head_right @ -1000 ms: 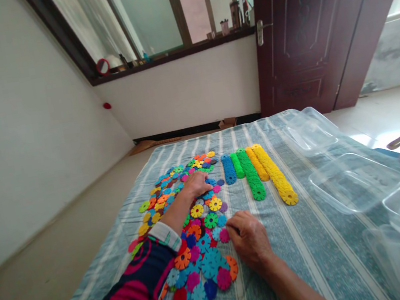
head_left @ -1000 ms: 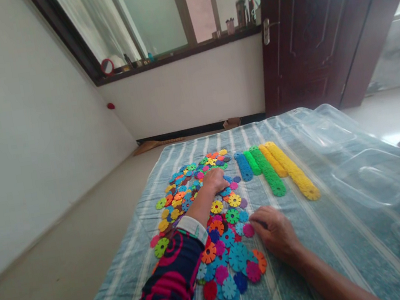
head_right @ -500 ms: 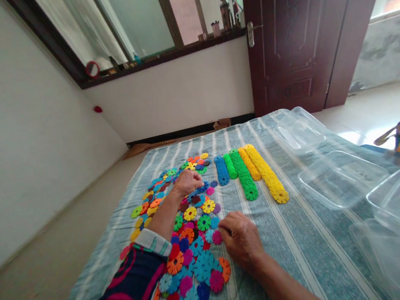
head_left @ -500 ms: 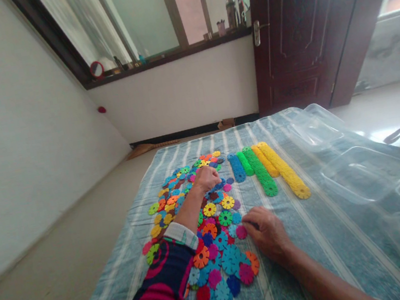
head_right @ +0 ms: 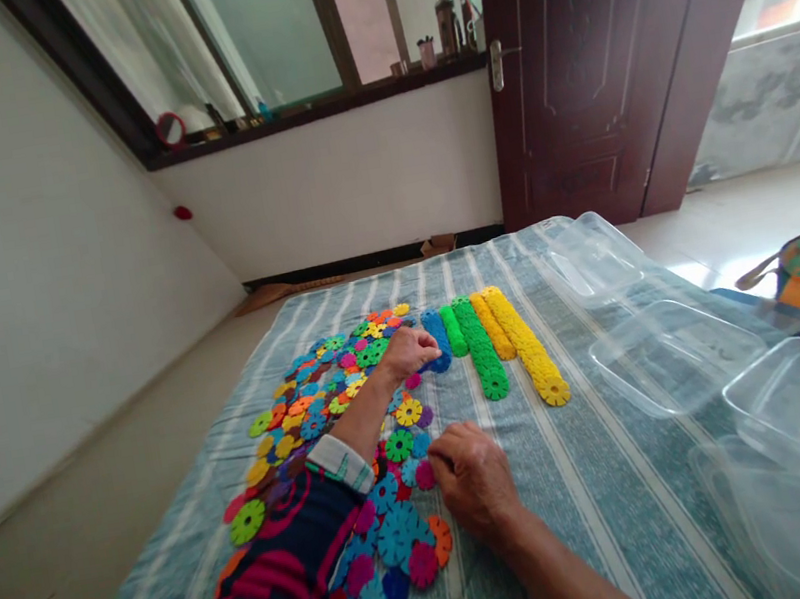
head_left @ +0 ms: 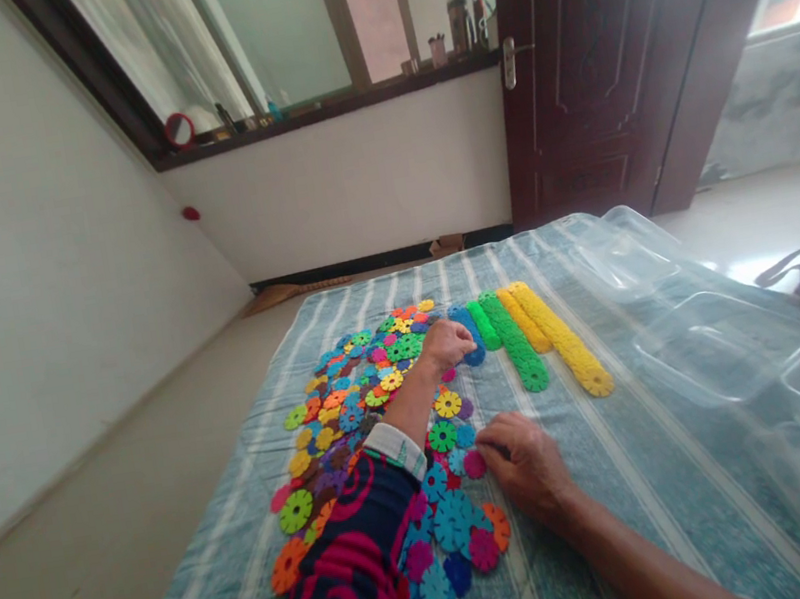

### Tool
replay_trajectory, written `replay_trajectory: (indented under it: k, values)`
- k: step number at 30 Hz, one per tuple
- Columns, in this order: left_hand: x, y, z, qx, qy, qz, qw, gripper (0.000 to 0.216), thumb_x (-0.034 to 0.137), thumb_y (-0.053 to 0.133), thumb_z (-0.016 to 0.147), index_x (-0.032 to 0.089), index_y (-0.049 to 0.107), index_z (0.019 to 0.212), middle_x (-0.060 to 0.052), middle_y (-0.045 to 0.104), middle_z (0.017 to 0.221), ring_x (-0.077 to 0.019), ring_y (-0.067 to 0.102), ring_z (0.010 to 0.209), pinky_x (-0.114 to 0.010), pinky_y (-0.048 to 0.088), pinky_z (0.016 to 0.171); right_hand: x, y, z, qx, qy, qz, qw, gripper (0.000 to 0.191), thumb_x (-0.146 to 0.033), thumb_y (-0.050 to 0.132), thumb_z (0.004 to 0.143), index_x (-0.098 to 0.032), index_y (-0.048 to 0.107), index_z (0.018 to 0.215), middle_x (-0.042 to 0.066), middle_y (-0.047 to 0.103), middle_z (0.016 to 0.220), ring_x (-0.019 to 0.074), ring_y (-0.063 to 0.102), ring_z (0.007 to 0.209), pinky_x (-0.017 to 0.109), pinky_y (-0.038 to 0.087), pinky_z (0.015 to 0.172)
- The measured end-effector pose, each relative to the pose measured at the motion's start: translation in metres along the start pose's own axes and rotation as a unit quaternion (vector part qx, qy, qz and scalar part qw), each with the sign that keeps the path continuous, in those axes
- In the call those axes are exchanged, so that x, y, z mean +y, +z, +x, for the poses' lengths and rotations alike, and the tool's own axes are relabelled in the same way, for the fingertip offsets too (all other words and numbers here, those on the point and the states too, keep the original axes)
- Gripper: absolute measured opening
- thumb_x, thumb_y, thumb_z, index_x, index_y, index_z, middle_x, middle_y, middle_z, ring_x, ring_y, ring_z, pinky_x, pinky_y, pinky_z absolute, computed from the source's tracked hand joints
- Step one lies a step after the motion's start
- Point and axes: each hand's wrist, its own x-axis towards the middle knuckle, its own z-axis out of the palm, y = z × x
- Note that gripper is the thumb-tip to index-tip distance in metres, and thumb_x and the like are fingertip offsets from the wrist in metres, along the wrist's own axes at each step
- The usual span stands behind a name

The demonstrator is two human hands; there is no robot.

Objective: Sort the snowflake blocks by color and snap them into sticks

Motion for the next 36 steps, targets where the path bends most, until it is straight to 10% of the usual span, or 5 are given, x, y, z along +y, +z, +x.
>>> replay_trajectory:
  k: [21,36]
  values:
    - [-0.036,-0.05,-0.026,-0.042,-0.091,0.234,0.967,0.024,0.02,0.075,0.054,0.019,0.073,0.078,-0.001,0.071,0.079,-0.0176,0.063,0.075,-0.021,0.042,0.06,0.0,0.0,-0.001,0.001,0.003,0.006,1.0,0.02,-0.014,0.053,0.084,-0.02,0.064,0.068,0.0,0.061,0.073,0.0135,0.051,0.076,0.024,0.033,0.07]
    - [-0.038,-0.055,-0.028,-0.008,-0.071,0.135,0.988,0.025,0.017,0.065,0.067,0.015,0.075,0.09,-0.002,0.073,0.079,-0.0146,0.065,0.074,-0.021,0.048,0.064,0.001,0.002,0.001,0.014,-0.003,0.009,1.0,0.019,-0.011,0.055,0.082,-0.02,0.064,0.068,0.0,0.06,0.073,0.0127,0.051,0.075,0.023,0.032,0.069]
